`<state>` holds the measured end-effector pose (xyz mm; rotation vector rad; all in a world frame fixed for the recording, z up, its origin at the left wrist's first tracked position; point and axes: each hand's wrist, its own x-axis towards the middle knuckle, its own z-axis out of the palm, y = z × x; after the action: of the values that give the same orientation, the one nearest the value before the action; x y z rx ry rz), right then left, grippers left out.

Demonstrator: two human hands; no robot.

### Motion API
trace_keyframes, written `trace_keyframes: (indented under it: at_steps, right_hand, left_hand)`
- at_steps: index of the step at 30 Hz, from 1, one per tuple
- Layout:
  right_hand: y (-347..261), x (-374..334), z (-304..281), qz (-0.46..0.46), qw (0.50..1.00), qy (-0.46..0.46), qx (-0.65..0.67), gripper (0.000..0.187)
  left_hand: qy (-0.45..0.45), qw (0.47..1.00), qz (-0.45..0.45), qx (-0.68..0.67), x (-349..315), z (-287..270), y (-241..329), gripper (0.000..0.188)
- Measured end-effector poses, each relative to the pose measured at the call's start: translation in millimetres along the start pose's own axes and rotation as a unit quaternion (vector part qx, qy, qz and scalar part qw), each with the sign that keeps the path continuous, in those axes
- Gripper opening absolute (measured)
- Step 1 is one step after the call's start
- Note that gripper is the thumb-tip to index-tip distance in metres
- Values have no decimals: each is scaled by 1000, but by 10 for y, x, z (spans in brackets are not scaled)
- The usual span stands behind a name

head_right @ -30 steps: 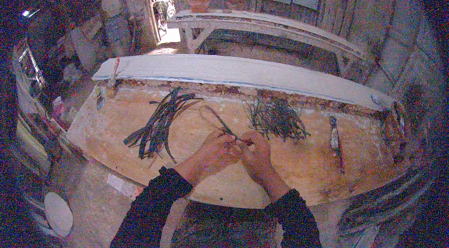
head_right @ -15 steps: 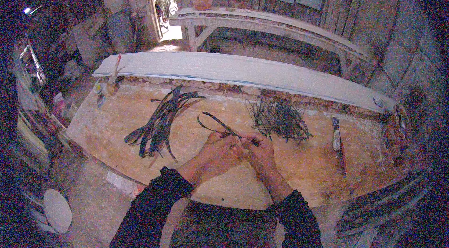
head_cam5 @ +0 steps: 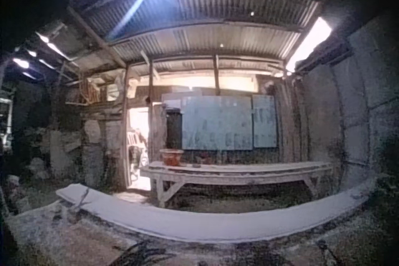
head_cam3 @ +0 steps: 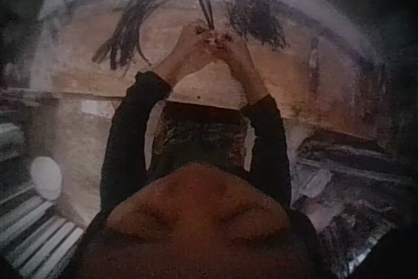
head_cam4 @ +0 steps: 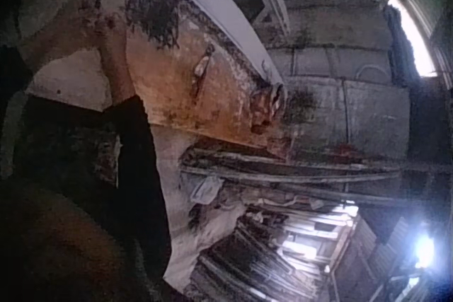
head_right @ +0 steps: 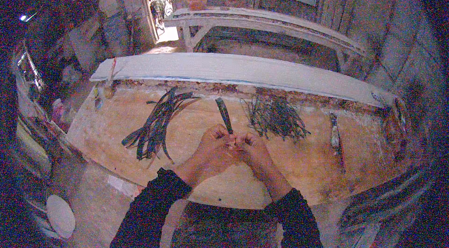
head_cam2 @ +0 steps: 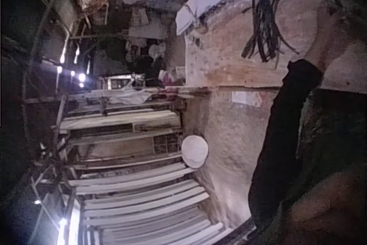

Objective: The person separates the inner copper wires from black rubber cable sheathing by hand. They repeatedly pull the wires apart and place the separated pieces on the workbench.

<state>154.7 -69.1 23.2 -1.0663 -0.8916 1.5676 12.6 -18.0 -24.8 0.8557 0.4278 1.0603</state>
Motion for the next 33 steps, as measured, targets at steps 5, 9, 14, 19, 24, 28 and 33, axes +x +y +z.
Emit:
trace_keyframes:
  at_steps: [5, 9, 14, 19, 24, 28, 33]
  right_hand:
    - [57, 59, -115, 16, 999, 29, 34, 9]
    - [185, 131, -201, -37, 997, 38, 64, 10]
    - [190, 58, -100, -117, 986, 95, -74, 5]
    - [131, -71, -42, -354, 841, 106, -396, 9]
    - [88, -89, -87, -472, 751, 30, -460, 15]
    - [83, -76, -85, -376, 833, -40, -405, 22]
    - [-25, -144, -17, -308, 865, -31, -395, 25]
  left_hand:
    - [17, 999, -12, 50, 7, 65, 65, 15]
    - [18, 992, -21, 122, 23, 78, 126, 15]
    - [30, 997, -76, 5, 24, 40, 87, 14]
    - [-22, 994, -93, -53, -65, 114, 173, 16]
    - [-14, 985, -129, -117, -129, 172, 219, 23]
    - [-24, 987, -127, -92, -62, 54, 158, 25]
    - [4, 993, -113, -28, 6, -41, 125, 27]
